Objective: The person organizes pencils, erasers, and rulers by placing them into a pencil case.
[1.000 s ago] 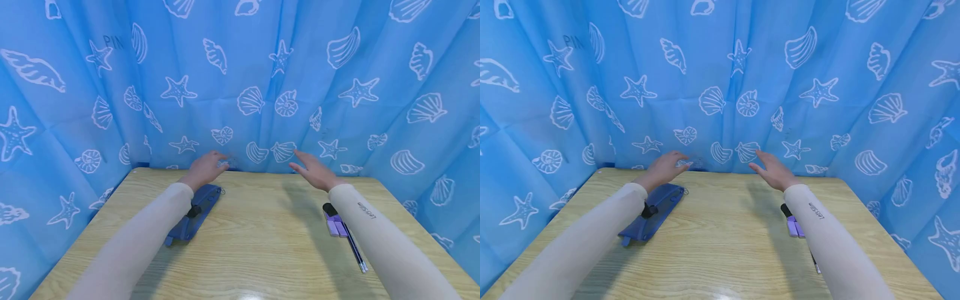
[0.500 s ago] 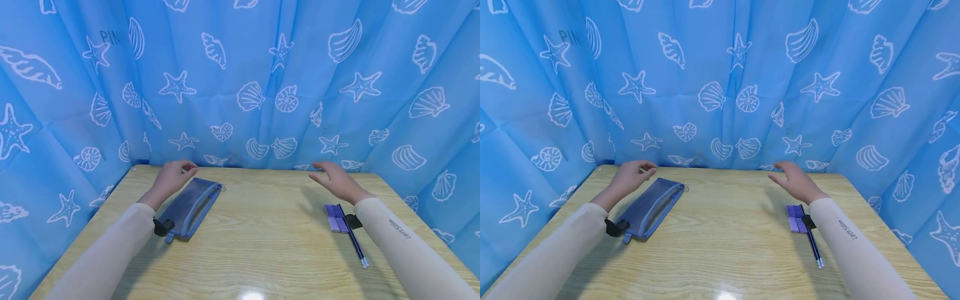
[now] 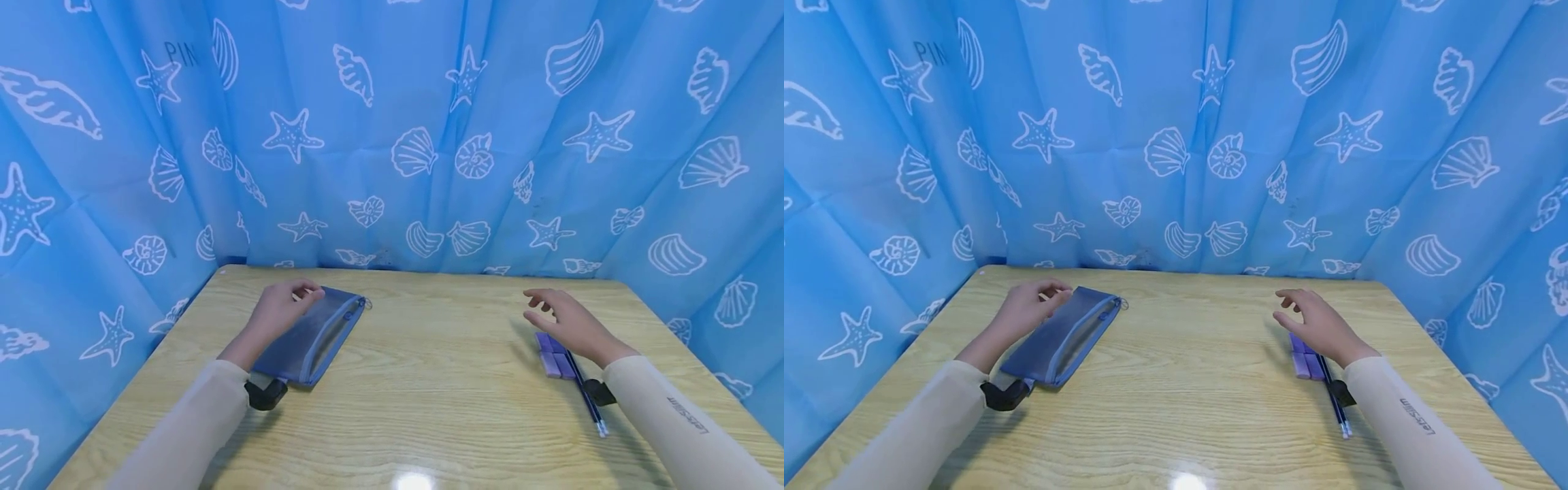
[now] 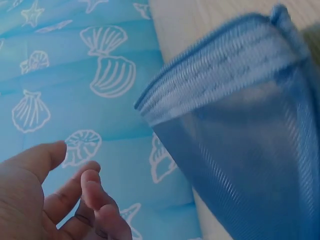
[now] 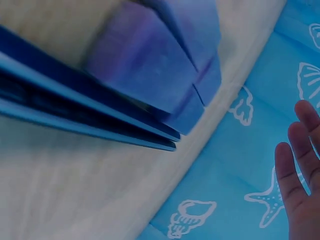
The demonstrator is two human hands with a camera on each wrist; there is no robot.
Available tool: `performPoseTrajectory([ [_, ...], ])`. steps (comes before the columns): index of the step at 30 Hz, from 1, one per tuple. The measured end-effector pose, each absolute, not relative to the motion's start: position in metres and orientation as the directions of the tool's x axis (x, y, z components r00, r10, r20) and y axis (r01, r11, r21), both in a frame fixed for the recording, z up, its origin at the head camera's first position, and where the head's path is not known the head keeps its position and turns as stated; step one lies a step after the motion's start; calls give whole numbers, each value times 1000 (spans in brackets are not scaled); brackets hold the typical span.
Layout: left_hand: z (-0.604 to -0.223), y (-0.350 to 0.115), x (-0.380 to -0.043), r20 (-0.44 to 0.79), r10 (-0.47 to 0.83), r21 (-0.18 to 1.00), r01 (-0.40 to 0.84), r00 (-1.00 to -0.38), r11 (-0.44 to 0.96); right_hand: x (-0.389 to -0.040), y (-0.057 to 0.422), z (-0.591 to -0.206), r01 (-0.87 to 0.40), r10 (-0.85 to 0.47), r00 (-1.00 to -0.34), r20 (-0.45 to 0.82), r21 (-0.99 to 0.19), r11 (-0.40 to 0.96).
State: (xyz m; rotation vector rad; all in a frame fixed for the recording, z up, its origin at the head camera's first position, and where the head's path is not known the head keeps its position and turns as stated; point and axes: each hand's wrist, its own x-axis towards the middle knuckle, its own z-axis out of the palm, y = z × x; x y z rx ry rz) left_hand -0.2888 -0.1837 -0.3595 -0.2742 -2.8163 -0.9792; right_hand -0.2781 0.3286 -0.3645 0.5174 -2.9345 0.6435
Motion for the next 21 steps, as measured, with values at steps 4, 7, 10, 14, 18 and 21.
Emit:
performPoseTrajectory([
  [4,-363,-180,-284,182,132,610,217,-974,762,-272,333,-374,-362,-314,-931,186,-374,854],
  [7,-366,-180,-281,173,123,620,206,-977,757,-267,334,-379,-364,-320,-931,177,-375,853],
  [10,-367,-182,-279,172,118,618,201,-978,760,-258,335,-381,-376,-336,-927,169,-368,851],
  [14,-369,-185,-278,160,118,621,193,-980,760,-248,338,-384,-392,-351,-919,177,-335,857],
  [18,-372,-186,-277,142,122,619,184,-982,764,-243,343,-386,-396,-354,-917,185,-318,861],
  [21,-377,-185,-277,126,122,615,174,-985,769,-239,344,-384,-389,-349,-921,176,-328,861],
])
